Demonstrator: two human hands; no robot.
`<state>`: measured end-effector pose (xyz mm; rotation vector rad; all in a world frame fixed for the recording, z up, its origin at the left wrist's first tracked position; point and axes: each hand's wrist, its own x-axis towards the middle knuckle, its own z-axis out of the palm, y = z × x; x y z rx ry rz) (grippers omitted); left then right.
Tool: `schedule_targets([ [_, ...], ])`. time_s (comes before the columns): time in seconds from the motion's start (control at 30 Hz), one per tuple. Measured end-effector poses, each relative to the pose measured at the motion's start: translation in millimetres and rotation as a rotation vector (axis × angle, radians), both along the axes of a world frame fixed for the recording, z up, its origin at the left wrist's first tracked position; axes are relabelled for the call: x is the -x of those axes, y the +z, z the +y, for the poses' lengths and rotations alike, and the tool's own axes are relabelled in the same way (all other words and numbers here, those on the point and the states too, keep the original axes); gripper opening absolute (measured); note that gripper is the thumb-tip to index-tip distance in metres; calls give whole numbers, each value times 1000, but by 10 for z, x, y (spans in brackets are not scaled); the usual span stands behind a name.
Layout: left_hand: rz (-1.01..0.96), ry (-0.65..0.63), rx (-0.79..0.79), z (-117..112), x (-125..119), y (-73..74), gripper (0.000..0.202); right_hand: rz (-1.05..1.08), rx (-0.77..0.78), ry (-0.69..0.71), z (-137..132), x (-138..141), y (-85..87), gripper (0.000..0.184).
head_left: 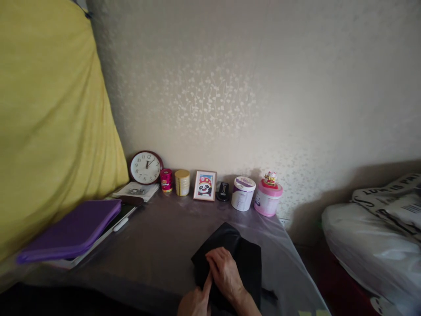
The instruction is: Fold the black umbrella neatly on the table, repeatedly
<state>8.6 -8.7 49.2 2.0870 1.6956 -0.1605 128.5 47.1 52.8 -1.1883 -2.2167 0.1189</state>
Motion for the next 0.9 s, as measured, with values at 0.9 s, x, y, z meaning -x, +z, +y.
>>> schedule_targets([
  [0.9, -312, 161, 113, 87, 153, -223, 85, -247, 156, -245, 1042, -459, -41, 31],
])
